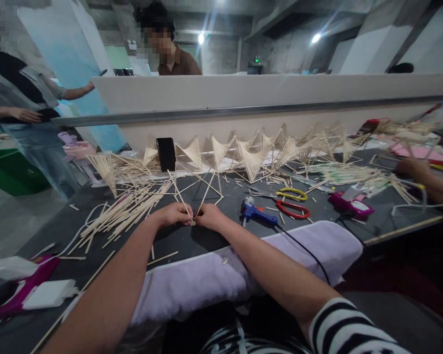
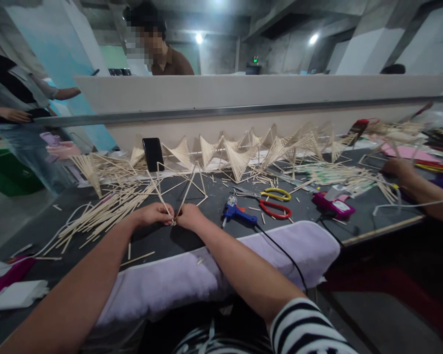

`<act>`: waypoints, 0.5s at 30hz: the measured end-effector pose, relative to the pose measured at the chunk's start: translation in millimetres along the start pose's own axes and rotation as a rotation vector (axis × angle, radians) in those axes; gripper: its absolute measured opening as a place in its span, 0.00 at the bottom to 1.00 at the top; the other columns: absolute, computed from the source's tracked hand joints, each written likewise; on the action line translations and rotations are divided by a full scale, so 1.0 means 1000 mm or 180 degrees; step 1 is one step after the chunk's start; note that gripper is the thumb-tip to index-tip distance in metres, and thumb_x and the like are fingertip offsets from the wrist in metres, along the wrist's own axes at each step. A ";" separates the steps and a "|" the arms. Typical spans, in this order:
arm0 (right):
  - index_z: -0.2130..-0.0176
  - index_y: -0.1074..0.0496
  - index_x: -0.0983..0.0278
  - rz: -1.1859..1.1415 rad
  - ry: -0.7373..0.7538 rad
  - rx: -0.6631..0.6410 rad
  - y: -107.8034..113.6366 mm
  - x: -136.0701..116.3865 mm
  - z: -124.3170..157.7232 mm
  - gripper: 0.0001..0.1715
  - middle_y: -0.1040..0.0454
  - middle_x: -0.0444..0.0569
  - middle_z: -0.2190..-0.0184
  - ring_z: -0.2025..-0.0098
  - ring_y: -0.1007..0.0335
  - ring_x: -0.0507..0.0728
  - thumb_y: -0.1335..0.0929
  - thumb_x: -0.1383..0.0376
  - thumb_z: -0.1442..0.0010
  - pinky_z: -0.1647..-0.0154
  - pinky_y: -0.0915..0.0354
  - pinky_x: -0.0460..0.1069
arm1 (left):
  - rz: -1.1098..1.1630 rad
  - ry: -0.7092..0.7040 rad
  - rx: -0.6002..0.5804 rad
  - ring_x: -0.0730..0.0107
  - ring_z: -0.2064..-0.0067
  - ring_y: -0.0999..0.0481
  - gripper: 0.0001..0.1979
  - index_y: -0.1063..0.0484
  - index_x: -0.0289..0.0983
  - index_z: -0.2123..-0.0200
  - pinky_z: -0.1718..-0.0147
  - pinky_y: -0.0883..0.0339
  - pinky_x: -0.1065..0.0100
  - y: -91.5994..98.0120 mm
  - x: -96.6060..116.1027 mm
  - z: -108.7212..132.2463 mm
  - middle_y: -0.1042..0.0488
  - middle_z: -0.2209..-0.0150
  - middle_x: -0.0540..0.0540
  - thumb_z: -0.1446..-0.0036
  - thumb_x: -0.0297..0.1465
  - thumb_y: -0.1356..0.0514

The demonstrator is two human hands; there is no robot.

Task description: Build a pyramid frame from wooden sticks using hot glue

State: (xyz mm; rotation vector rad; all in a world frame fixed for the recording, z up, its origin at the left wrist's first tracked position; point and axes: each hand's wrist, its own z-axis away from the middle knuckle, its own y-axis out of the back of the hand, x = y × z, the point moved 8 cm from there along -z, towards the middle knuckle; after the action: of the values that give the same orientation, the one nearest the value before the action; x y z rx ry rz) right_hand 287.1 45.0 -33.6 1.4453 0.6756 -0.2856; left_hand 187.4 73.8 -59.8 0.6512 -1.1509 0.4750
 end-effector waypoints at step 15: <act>0.70 0.24 0.65 -0.0023 0.0085 -0.0040 -0.003 0.002 -0.003 0.10 0.23 0.47 0.74 0.68 0.29 0.53 0.33 0.64 0.52 0.73 0.40 0.42 | -0.0014 0.0005 -0.0065 0.72 0.74 0.29 0.12 0.31 0.30 0.73 0.70 0.36 0.68 -0.003 0.004 0.000 0.27 0.77 0.46 0.59 0.30 0.33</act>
State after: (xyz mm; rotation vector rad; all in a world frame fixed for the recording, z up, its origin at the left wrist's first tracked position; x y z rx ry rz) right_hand 286.4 48.4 -37.1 1.4370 0.7032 -0.2678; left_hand 190.7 71.7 -56.6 0.6353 -1.1514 0.4594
